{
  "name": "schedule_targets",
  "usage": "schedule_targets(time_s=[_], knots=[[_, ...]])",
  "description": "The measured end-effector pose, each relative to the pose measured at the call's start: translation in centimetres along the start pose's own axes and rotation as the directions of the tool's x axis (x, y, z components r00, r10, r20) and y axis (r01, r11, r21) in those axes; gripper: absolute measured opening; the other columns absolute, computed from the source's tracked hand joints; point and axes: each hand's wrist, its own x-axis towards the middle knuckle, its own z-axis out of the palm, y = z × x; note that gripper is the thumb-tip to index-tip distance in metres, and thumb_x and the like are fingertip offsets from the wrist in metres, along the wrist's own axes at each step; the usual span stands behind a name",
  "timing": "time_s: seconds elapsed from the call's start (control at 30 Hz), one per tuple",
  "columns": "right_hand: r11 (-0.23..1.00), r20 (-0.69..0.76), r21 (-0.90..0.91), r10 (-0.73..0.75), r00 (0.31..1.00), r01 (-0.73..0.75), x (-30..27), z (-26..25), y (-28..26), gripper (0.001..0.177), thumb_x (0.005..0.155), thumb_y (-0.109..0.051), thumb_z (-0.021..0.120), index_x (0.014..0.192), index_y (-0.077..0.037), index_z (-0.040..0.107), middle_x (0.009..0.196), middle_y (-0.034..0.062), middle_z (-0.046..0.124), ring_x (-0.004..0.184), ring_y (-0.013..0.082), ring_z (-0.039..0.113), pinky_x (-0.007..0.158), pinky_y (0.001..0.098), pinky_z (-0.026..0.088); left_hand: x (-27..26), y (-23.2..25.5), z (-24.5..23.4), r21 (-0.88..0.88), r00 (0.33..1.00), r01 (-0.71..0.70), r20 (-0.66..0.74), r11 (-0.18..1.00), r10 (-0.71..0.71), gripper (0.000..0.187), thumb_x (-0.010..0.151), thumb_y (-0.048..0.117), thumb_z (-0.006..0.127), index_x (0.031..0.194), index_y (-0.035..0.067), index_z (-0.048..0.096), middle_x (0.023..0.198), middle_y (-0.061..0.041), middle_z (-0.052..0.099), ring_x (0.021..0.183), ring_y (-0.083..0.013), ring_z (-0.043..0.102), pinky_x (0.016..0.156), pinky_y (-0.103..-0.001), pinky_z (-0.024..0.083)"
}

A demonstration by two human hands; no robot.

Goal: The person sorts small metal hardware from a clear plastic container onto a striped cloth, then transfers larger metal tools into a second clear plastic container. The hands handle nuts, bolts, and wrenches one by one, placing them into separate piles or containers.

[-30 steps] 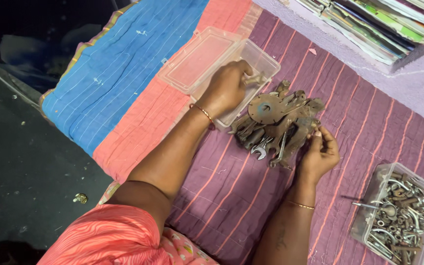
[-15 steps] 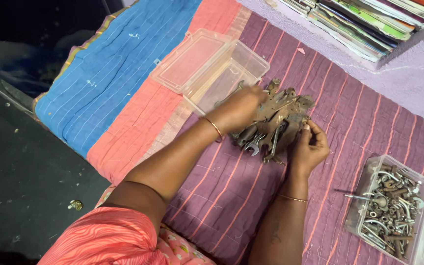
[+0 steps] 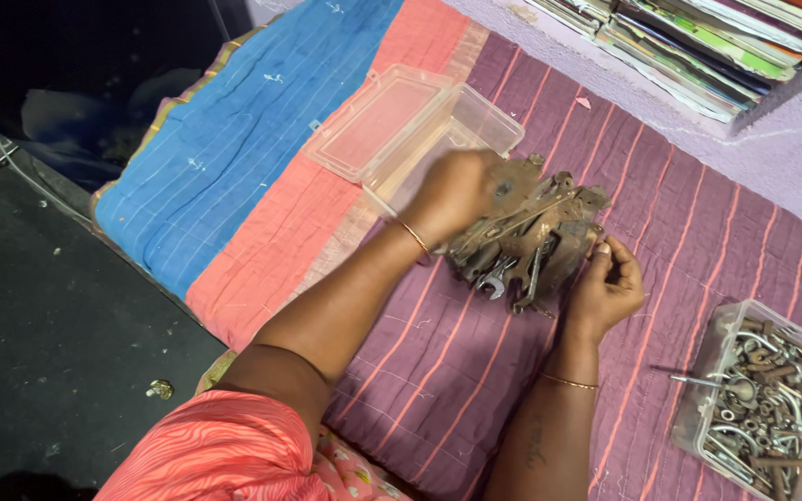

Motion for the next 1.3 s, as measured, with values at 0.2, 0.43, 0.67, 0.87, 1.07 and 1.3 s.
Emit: schedule_targets(time_s=[0.2, 0.43, 0.67, 0.87, 1.07, 1.3], knots=[[1.000, -0.002, -0.011, 0.000, 1.000, 0.000, -0.1, 0.0, -0.1, 0.013, 0.103, 0.003, 0.066, 0.115, 0.005, 0.072, 0.100, 0.0071, 0.074, 0.085, 0.0094, 0.066, 0.077, 0.0224, 0.055, 1.0, -3.0, -4.5, 0.090, 0.969, 0.205, -0.158, 0.975, -0.190, 0.024, 0.084, 0.008, 0.065, 0.105, 0.003, 0.075, 0.092, -0.025, 0.073, 0.086, -0.0394, 0.073, 0.080, -0.047, 0.058], [0.998, 0.050, 0.067, -0.001, 0.999, -0.002, -0.6, 0.5, -0.9, 0.013, 0.104, 0.004, 0.064, 0.116, 0.005, 0.069, 0.103, 0.0083, 0.074, 0.088, 0.0098, 0.068, 0.080, 0.0226, 0.057, 1.3, -6.2, -1.3, 0.301, 0.980, 0.182, -0.130, 0.936, -0.149, 0.018, 0.089, 0.006, 0.063, 0.103, -0.005, 0.067, 0.098, -0.028, 0.070, 0.095, -0.0448, 0.069, 0.085, -0.050, 0.056], [0.999, 0.056, 0.014, 0.035, 0.998, -0.036, -0.5, 0.6, -1.0, 0.012, 0.104, 0.004, 0.065, 0.115, 0.005, 0.070, 0.102, 0.0074, 0.074, 0.084, 0.0079, 0.066, 0.076, 0.0211, 0.054, 0.8, -8.8, 0.1, 0.339, 0.982, 0.128, 0.091, 0.932, -0.168, 0.057, 0.076, -0.007, 0.059, 0.131, -0.017, 0.046, 0.118, -0.036, 0.057, 0.103, -0.0461, 0.065, 0.086, -0.047, 0.055], [0.994, 0.071, -0.100, 0.042, 0.997, -0.035, -0.5, 0.3, -0.9, 0.014, 0.102, 0.002, 0.067, 0.115, 0.004, 0.073, 0.098, 0.0053, 0.074, 0.081, 0.0069, 0.065, 0.074, 0.0201, 0.053, 0.1, -7.4, 0.0, 0.436, 0.974, 0.162, 0.073, 0.885, -0.214, 0.048, 0.086, -0.003, 0.059, 0.132, -0.014, 0.051, 0.124, -0.030, 0.057, 0.101, -0.0418, 0.068, 0.085, -0.045, 0.057], [0.997, 0.080, -0.079, 0.014, 0.997, -0.008, -0.4, 0.2, -0.8, 0.014, 0.103, 0.002, 0.067, 0.115, 0.003, 0.072, 0.101, 0.0050, 0.074, 0.085, 0.0070, 0.065, 0.077, 0.0207, 0.054, 0.2, -4.6, -1.1, 0.613, 0.963, 0.143, 0.094, 0.777, -0.252, 0.026, 0.080, 0.015, 0.067, 0.099, -0.003, 0.071, 0.106, -0.020, 0.069, 0.092, -0.0370, 0.070, 0.076, -0.048, 0.055], [0.991, 0.089, -0.126, -0.035, 0.995, 0.046, -0.3, 0.2, -0.3, 0.014, 0.101, 0.001, 0.068, 0.114, 0.003, 0.073, 0.104, 0.0064, 0.075, 0.092, 0.0095, 0.068, 0.084, 0.0229, 0.056, -0.5, -1.9, -1.9, 0.417, 0.993, 0.051, 0.075, 0.907, -0.091, 0.012, 0.085, 0.015, 0.067, 0.082, 0.007, 0.074, 0.088, -0.018, 0.073, 0.086, -0.0375, 0.070, 0.075, -0.051, 0.053]])
